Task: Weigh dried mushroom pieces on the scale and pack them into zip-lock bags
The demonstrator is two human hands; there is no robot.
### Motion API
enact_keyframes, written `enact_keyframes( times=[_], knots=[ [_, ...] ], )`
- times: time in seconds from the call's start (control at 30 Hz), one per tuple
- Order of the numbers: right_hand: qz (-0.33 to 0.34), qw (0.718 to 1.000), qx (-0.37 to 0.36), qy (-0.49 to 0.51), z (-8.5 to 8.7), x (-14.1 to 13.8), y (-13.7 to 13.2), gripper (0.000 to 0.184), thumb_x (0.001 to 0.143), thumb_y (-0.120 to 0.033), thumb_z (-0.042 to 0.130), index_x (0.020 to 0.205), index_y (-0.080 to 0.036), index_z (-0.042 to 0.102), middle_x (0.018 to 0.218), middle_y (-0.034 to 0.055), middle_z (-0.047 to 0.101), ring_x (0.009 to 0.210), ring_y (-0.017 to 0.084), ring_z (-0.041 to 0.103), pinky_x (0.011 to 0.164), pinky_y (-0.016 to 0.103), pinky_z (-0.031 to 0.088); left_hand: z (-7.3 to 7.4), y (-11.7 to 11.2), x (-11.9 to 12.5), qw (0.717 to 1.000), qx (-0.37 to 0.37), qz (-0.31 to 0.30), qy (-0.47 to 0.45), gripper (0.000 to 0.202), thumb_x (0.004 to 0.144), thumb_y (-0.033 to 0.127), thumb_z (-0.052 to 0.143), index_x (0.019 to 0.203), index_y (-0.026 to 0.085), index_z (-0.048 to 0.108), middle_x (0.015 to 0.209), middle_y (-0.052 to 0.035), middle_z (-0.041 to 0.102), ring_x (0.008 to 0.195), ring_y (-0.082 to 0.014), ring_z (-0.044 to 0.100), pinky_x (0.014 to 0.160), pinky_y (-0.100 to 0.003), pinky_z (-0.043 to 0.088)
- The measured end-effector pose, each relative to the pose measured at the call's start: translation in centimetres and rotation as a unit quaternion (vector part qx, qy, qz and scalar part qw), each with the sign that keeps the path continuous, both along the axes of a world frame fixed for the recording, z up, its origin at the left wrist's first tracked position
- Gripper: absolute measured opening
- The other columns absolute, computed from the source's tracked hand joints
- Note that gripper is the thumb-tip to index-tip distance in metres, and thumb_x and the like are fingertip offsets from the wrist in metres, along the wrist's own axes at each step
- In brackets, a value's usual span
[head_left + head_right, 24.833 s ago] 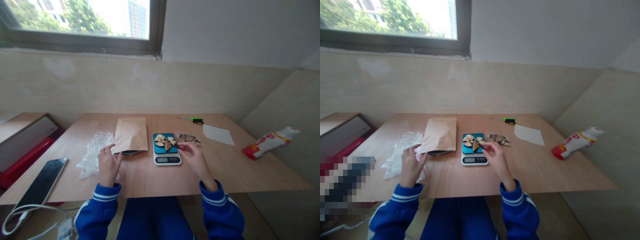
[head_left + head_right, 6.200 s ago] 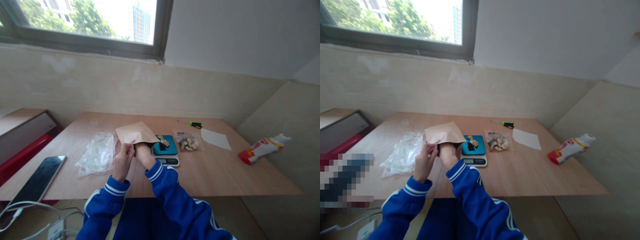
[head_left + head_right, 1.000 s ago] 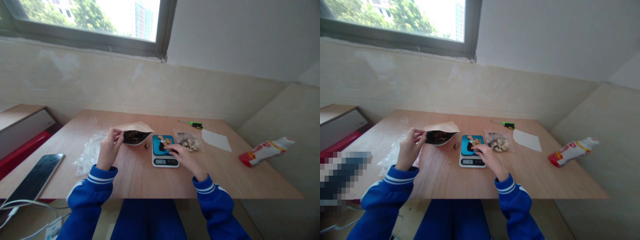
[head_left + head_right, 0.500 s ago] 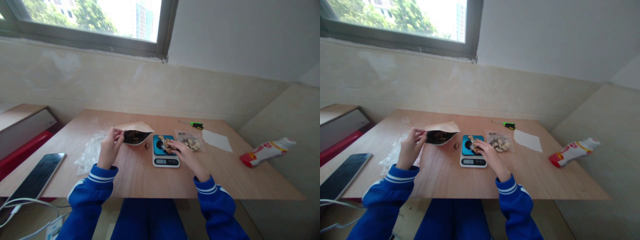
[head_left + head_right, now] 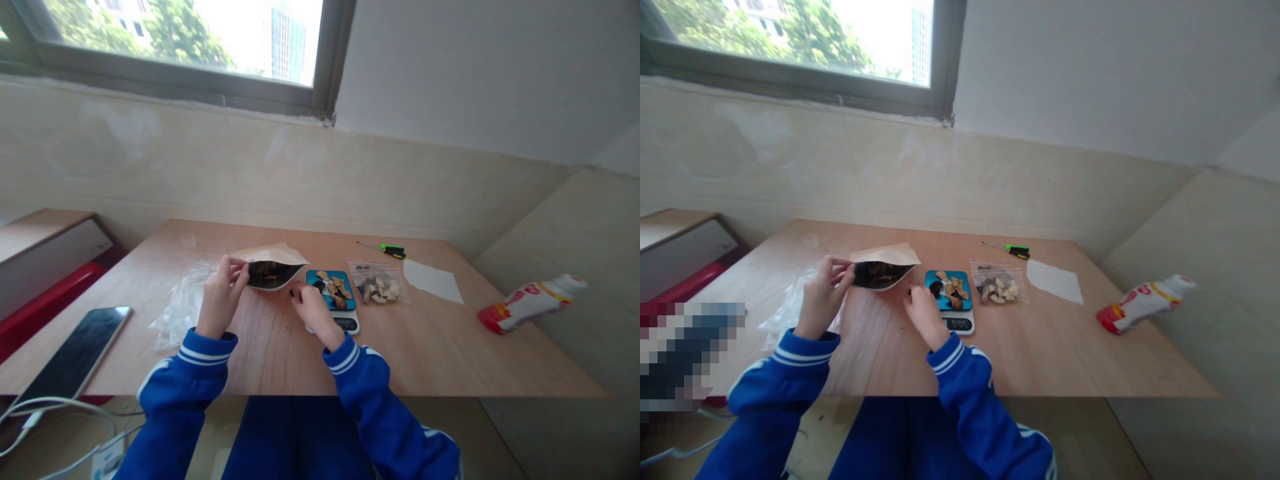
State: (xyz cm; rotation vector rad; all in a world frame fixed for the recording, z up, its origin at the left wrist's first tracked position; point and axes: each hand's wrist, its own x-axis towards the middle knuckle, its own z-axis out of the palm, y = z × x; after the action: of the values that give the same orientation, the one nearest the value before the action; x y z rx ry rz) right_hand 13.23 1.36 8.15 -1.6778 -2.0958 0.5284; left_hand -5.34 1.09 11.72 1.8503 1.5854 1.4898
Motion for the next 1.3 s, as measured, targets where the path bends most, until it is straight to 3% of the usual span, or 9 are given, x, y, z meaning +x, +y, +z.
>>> enact_keyframes(
  times=[0.17, 0.33, 0.67, 0.87, 1.0, 1.17, 1.3],
  knots=[
    [-0.101, 0.988, -0.049, -0.111, -1.4, -3.9, 1.4, 0.04, 0.09, -0.001, 0.032, 0.124, -0.002, 0.054, 0.117, 0.0269, 0.061, 0.104, 0.031, 0.064, 0.082, 0.04, 0.053, -0.2, 0.1, -0.6, 1.0, -0.01, -0.006, 0.001, 0.018, 0.085, 0.038, 0.052, 0.089, 0.021, 0.05, 0.091, -0.0061, 0.072, 0.084, -0.0189, 0.071, 0.069, -0.029, 0.059],
    [-0.132, 0.98, -0.058, -0.14, -2.5, -5.0, 2.2, 0.05, 0.088, 0.005, 0.026, 0.135, -0.001, 0.045, 0.127, 0.0309, 0.055, 0.106, 0.034, 0.063, 0.079, 0.045, 0.055, -0.1, 0.0, -0.8, 1.0, -0.012, -0.026, -0.004, 0.018, 0.084, 0.038, 0.051, 0.088, 0.021, 0.049, 0.094, -0.007, 0.072, 0.088, -0.0193, 0.071, 0.073, -0.03, 0.059],
    [-0.122, 0.979, -0.042, -0.156, -2.3, -4.7, 2.2, 0.047, 0.089, 0.003, 0.03, 0.134, 0.001, 0.044, 0.129, 0.0337, 0.051, 0.107, 0.032, 0.063, 0.08, 0.042, 0.054, 0.2, -0.1, -0.4, 0.999, -0.014, -0.029, -0.01, 0.016, 0.083, 0.036, 0.052, 0.086, 0.022, 0.048, 0.094, -0.0072, 0.072, 0.087, -0.0194, 0.071, 0.073, -0.031, 0.06],
    [-0.098, 0.983, -0.03, -0.152, -2.3, -4.0, 2.1, 0.045, 0.09, 0.0, 0.034, 0.132, -0.006, 0.048, 0.128, 0.0287, 0.054, 0.109, 0.031, 0.062, 0.082, 0.042, 0.054, 0.0, 0.0, -0.4, 1.0, -0.014, -0.022, -0.005, 0.016, 0.083, 0.037, 0.052, 0.086, 0.021, 0.049, 0.093, -0.0063, 0.072, 0.086, -0.0192, 0.071, 0.07, -0.03, 0.06],
    [-0.079, 0.985, -0.028, -0.15, -2.5, -4.0, 2.0, 0.046, 0.089, 0.002, 0.032, 0.132, -0.003, 0.047, 0.129, 0.0287, 0.054, 0.11, 0.032, 0.061, 0.084, 0.044, 0.054, 0.0, 0.1, -0.5, 1.0, -0.015, -0.018, -0.002, 0.017, 0.083, 0.037, 0.052, 0.087, 0.021, 0.049, 0.093, -0.0065, 0.072, 0.086, -0.0192, 0.071, 0.068, -0.028, 0.059],
    [-0.066, 0.987, -0.034, -0.139, -1.9, -4.0, 2.3, 0.04, 0.092, -0.002, 0.031, 0.122, -0.003, 0.057, 0.112, 0.0269, 0.065, 0.104, 0.033, 0.064, 0.081, 0.045, 0.054, 0.1, 0.0, -0.5, 1.0, -0.014, -0.023, -0.003, 0.017, 0.083, 0.038, 0.051, 0.086, 0.021, 0.049, 0.092, -0.006, 0.072, 0.086, -0.0191, 0.071, 0.069, -0.029, 0.059],
    [-0.045, 0.99, -0.039, -0.127, -0.8, -3.2, 1.6, 0.027, 0.094, -0.014, 0.043, 0.111, -0.008, 0.063, 0.112, 0.023, 0.064, 0.099, 0.031, 0.066, 0.078, 0.039, 0.054, 0.2, -0.1, -0.5, 1.0, -0.014, -0.02, 0.001, 0.017, 0.084, 0.038, 0.051, 0.086, 0.021, 0.049, 0.092, -0.0058, 0.072, 0.086, -0.0192, 0.071, 0.069, -0.029, 0.06]
  ],
)
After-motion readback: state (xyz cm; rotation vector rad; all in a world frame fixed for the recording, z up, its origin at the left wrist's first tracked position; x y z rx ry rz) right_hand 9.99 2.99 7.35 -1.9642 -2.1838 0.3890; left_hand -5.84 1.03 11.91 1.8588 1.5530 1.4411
